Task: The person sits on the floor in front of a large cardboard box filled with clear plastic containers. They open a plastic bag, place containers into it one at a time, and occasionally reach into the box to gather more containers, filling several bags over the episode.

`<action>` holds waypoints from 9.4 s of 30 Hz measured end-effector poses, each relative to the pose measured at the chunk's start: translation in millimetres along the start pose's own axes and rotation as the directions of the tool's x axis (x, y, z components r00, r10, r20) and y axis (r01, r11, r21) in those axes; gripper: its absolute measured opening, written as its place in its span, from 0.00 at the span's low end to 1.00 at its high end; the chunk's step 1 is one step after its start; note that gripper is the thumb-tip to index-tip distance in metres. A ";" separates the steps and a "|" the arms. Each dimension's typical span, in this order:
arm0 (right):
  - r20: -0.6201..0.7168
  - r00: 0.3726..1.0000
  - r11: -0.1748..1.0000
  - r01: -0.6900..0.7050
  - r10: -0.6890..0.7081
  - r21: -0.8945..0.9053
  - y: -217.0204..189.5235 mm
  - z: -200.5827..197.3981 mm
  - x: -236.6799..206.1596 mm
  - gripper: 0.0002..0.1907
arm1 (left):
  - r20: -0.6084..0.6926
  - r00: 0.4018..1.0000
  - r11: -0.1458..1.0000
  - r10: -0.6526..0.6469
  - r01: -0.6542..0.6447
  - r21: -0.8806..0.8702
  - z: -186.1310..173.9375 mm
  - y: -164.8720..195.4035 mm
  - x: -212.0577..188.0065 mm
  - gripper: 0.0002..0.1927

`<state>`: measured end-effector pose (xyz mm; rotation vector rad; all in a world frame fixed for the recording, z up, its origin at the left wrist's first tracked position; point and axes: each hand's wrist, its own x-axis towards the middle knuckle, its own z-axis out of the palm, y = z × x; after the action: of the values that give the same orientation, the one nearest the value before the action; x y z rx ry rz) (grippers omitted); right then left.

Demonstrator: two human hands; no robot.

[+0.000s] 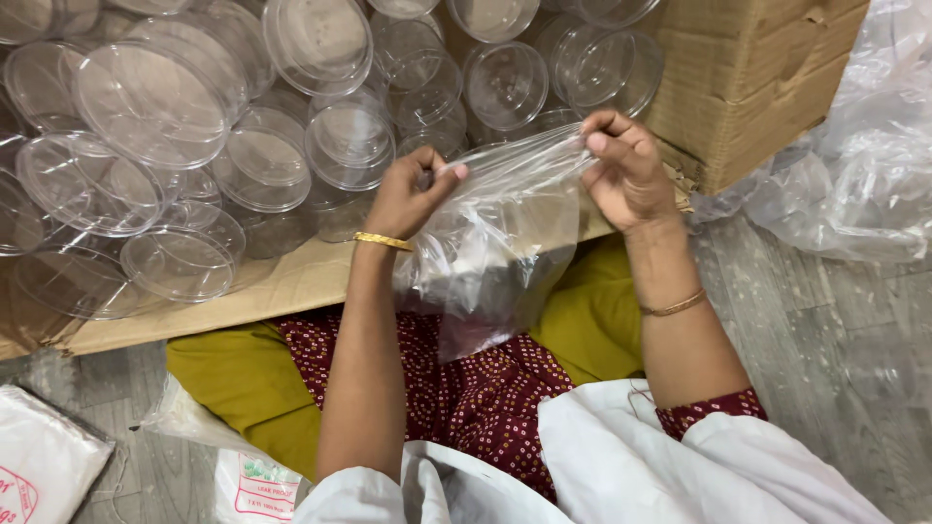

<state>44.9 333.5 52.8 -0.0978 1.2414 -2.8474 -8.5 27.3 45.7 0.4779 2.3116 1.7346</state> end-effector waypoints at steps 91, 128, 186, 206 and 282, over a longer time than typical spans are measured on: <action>0.047 0.985 0.144 0.023 0.168 -0.989 -26.5 3.3 -11.0 0.12 | -0.575 0.814 0.993 0.084 -0.018 0.120 88.9 -35.3 43.6 0.25; 0.143 0.988 0.998 -0.064 0.066 -0.015 -3.7 -20.6 -4.0 0.16 | 0.227 0.955 0.552 -0.191 0.296 -0.780 50.3 -30.7 42.9 0.16; 0.469 0.854 0.971 -0.233 0.226 -0.042 10.7 61.1 5.0 0.49 | -0.136 0.940 0.896 0.313 -0.340 -0.287 49.3 27.2 105.0 0.18; -0.054 0.933 0.872 0.353 -0.357 0.341 -65.6 -84.3 -62.3 0.25 | -0.055 0.988 0.778 -0.142 0.077 -0.624 91.7 -55.3 83.3 0.17; 0.106 0.993 0.787 0.018 0.060 -0.616 34.7 12.2 9.7 0.12 | 0.237 0.970 0.780 0.045 0.114 -0.615 70.1 -41.9 70.6 0.27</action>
<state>36.2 300.4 36.0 -0.2634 2.0671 -2.2433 -54.2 105.8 -12.6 0.4687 1.4366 2.1397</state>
